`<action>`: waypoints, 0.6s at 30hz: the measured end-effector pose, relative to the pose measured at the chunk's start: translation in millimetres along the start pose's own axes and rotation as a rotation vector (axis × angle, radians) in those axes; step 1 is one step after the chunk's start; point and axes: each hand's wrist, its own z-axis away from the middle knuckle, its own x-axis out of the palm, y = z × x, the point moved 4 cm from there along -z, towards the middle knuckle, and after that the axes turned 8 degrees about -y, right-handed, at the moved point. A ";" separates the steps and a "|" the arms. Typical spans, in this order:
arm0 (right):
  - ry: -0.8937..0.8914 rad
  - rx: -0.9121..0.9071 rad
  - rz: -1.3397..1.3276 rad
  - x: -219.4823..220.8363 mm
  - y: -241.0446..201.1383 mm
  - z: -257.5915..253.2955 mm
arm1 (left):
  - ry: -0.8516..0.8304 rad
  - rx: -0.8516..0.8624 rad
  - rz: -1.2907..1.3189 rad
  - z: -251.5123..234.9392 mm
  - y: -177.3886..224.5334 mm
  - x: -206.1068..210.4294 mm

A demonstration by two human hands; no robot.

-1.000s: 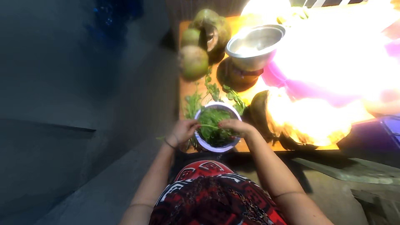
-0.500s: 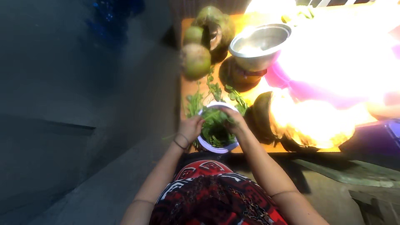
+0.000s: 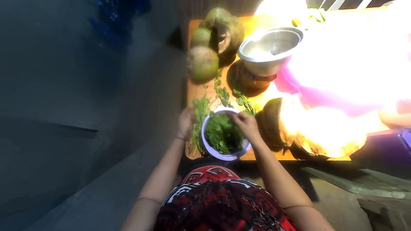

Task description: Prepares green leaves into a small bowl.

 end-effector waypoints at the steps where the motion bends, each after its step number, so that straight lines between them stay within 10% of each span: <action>1: -0.117 0.082 0.087 6.6 5.7 -1.4 | -0.051 -0.070 -0.001 -7.5 -9.2 2.1; 9: -0.453 0.101 0.380 34.8 34.5 3.7 | -0.163 -0.212 -0.256 -13.0 -76.1 11.9; 18: -0.050 0.241 0.120 -21.2 43.7 -82.6 | -0.098 -0.219 -0.184 5.6 -74.9 9.2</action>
